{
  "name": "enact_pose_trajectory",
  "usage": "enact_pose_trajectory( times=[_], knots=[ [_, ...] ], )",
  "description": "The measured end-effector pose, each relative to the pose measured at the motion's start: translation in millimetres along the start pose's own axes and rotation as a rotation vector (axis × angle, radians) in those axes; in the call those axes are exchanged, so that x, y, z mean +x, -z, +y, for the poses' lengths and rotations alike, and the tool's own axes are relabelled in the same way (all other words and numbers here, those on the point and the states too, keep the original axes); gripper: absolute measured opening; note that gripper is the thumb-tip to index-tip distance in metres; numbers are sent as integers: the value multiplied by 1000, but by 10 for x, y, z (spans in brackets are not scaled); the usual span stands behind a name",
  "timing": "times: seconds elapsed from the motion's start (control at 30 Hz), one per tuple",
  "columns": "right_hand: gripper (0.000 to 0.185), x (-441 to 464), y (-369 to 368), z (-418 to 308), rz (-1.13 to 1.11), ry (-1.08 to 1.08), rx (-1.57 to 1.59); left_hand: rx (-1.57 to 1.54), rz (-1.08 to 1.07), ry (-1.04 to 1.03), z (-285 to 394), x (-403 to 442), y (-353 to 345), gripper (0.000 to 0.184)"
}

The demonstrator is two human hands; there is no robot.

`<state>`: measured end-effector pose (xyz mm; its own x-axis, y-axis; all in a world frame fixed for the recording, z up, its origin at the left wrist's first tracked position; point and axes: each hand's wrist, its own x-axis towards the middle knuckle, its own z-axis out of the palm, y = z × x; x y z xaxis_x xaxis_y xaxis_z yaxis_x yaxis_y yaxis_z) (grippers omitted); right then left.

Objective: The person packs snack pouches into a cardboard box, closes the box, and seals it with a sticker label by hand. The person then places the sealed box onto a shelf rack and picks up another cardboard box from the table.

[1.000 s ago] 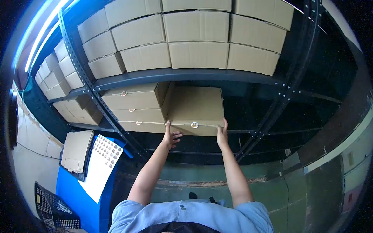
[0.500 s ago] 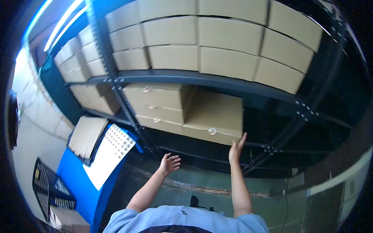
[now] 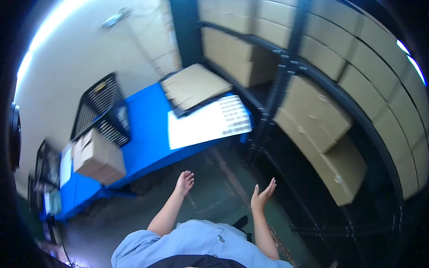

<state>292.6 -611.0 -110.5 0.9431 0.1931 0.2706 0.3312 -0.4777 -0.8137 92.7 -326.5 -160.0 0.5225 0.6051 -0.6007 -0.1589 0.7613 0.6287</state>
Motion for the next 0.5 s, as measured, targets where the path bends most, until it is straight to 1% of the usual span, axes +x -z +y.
enact_pose_trajectory(
  times=[0.03,0.07,0.1,0.13,0.2,0.27,0.33,0.4,0.47,0.5],
  knots=[
    [76,-118,-246,-207,-100,64,-6,-43,24,-123,172,-84,268,33],
    [77,-261,-492,-401,-194,129,-10,-71,73,-153,351,-195,549,33],
    [78,-397,-744,-544,-260,197,20,-61,145,-280,533,-326,816,30],
    [78,-557,-969,-736,-305,219,41,-46,218,-402,724,-489,1069,28],
    [77,-865,-1391,-1097,-445,251,49,-63,396,-577,1046,-802,1666,23],
    [77,-1195,-1800,-1430,-522,287,90,-34,606,-734,1335,-1155,2268,23],
    [77,-1517,-2180,-1745,-677,335,121,-61,790,-881,1556,-1466,2889,21],
    [76,-1807,-2522,-1994,-794,379,190,-105,946,-990,1730,-1773,3385,19],
    [73,-2030,-2775,-2260,-925,371,222,-138,1026,-1013,1885,-2056,3714,18],
    [73,-2104,-2886,-2405,-936,379,231,-111,1051,-1009,1945,-2152,3860,19]
  ],
)
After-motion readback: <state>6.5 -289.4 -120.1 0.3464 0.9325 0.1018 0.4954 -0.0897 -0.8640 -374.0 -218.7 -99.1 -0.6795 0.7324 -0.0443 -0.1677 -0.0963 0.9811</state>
